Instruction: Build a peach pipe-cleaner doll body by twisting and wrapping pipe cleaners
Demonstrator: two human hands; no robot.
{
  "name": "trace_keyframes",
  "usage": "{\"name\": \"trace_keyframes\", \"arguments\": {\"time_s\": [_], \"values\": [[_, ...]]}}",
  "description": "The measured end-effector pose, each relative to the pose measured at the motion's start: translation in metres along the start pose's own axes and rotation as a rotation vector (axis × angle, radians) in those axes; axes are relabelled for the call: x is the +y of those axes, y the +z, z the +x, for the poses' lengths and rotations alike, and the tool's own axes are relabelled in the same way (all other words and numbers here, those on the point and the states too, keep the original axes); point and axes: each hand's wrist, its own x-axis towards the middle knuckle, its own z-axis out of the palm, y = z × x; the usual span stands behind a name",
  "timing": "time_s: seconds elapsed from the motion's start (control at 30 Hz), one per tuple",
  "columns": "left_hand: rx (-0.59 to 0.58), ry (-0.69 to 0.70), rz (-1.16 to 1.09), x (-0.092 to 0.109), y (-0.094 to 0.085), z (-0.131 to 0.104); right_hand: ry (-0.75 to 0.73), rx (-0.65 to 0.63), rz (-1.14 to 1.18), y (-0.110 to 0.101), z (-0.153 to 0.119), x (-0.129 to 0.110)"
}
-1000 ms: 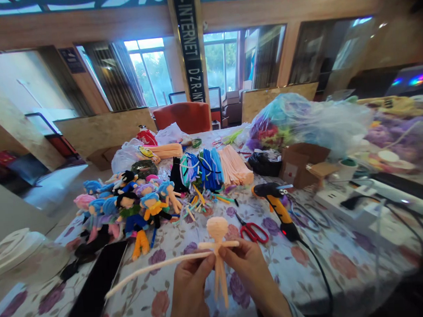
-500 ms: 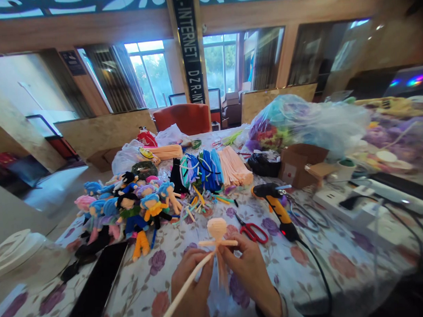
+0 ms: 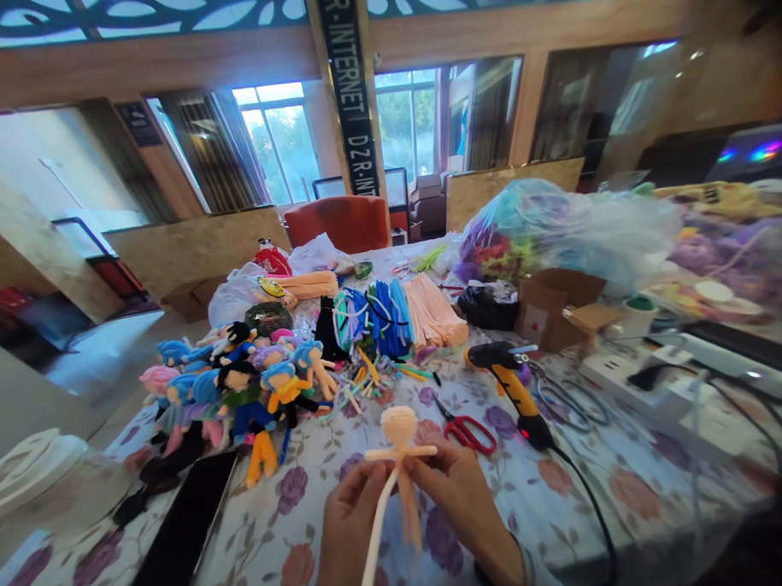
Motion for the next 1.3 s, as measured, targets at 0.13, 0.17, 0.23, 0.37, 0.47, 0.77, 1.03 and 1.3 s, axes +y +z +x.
{"name": "trace_keyframes", "arguments": {"time_s": [0.13, 0.17, 0.23, 0.37, 0.47, 0.77, 1.03, 1.3], "values": [[-0.017, -0.163, -0.266, -0.003, 0.009, 0.003, -0.001, -0.024, 0.017, 0.003, -0.001, -0.001], [-0.034, -0.184, -0.288, -0.002, 0.011, 0.001, -0.003, -0.025, 0.014, 0.004, -0.002, -0.002], [-0.037, -0.190, -0.291, 0.001, 0.015, -0.002, -0.011, -0.028, 0.005, 0.005, -0.003, -0.003], [-0.064, -0.188, -0.292, 0.000, 0.015, -0.007, -0.027, -0.045, -0.023, 0.004, -0.005, -0.006], [-0.099, -0.186, -0.326, -0.004, 0.012, -0.006, -0.012, -0.076, 0.011, 0.004, -0.006, -0.006], [-0.044, -0.200, -0.373, 0.013, 0.017, -0.006, -0.164, -0.069, 0.087, 0.004, -0.009, -0.007], [0.013, -0.128, -0.336, 0.021, 0.018, -0.007, -0.655, 0.000, -0.268, 0.006, -0.017, -0.014], [0.041, -0.120, -0.358, 0.029, 0.020, -0.015, -0.555, 0.045, -0.186, 0.006, -0.021, -0.018]]}}
